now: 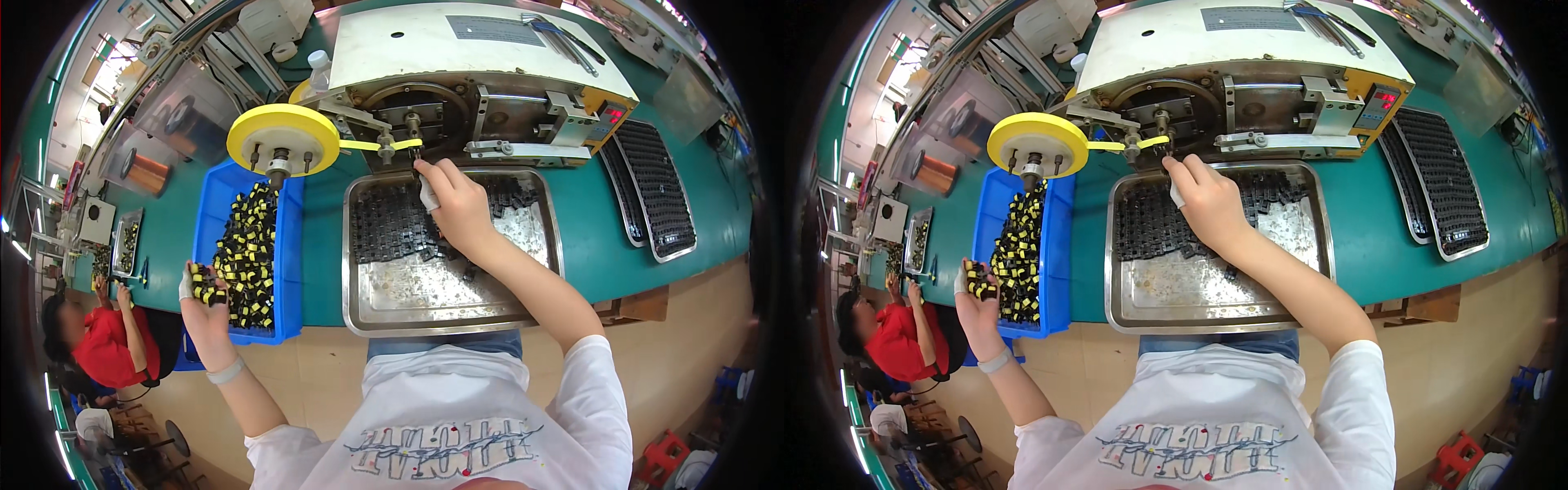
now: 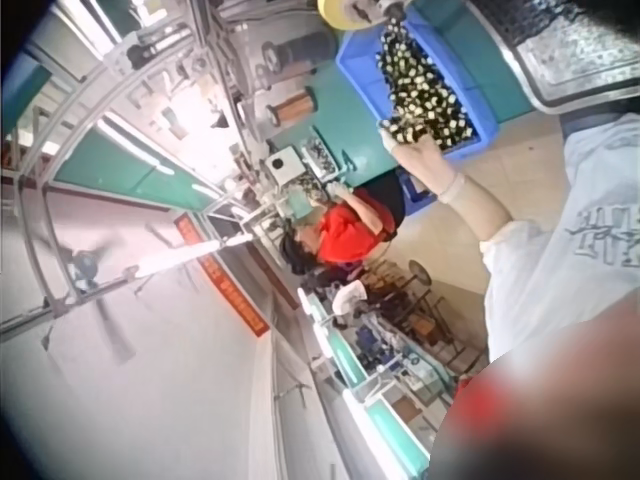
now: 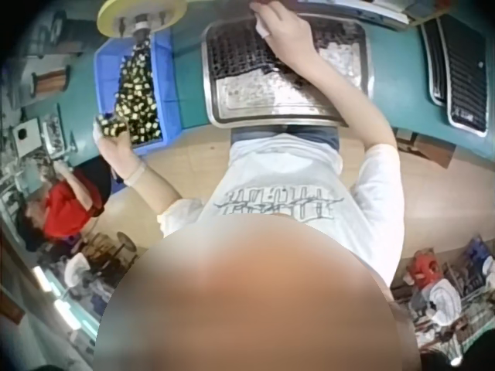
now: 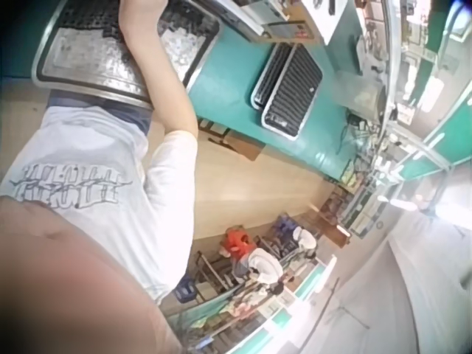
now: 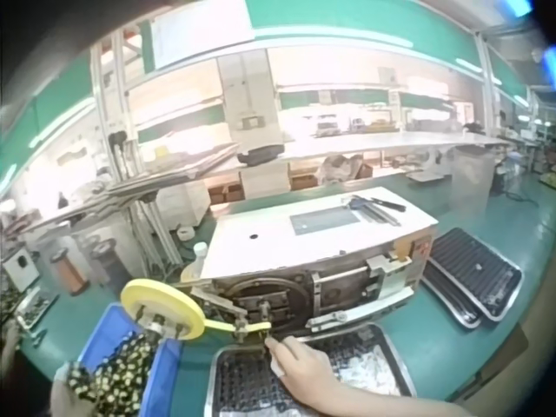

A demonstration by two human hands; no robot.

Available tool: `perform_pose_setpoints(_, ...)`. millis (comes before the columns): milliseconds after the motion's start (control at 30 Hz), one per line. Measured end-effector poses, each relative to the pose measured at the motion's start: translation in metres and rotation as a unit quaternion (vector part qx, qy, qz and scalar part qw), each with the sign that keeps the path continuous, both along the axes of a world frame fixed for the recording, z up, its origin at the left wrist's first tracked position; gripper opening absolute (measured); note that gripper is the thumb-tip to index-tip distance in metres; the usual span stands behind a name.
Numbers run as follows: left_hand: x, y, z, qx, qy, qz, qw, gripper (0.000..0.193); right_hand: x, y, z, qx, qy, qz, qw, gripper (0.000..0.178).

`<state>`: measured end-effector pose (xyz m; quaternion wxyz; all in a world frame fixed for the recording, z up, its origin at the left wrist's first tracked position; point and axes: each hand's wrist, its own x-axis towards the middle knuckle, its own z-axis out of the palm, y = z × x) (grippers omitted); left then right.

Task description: The person processes small yellow and black electronic components using a specialized processing machine on a production floor.

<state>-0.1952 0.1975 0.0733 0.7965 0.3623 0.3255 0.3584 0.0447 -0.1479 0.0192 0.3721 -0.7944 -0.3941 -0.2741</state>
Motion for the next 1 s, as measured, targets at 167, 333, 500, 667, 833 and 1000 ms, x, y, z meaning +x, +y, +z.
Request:
perform_pose_setpoints(167,0.001,0.002,0.0,0.025,0.026,-0.01,0.999,0.044,0.005,0.0,-0.013,-0.033,-0.076,-0.017,0.996,0.053)
perform_pose_setpoints(333,0.003,-0.004,0.011,0.123,0.03,-0.052,0.991,0.045,0.004,0.0,-0.014,-0.045,-0.097,-0.029,0.994,0.054)
perform_pose_setpoints(500,0.001,-0.013,0.014,0.28,0.094,-0.079,0.952,0.047,0.007,0.0,-0.014,-0.048,-0.103,-0.03,0.993,0.051)
perform_pose_setpoints(667,-0.001,-0.025,0.018,0.39,0.098,-0.069,0.913,0.04,0.014,0.005,-0.012,-0.016,-0.061,-0.031,0.998,0.045)
perform_pose_setpoints(833,0.008,-0.062,0.027,0.471,0.11,-0.033,0.875,0.034,0.013,0.003,-0.011,-0.014,-0.027,-0.019,0.999,0.039)
perform_pose_setpoints(1000,0.025,-0.123,0.021,0.591,0.109,-0.043,0.798,0.027,-0.014,0.0,-0.003,-0.002,0.11,-0.05,0.993,0.04)
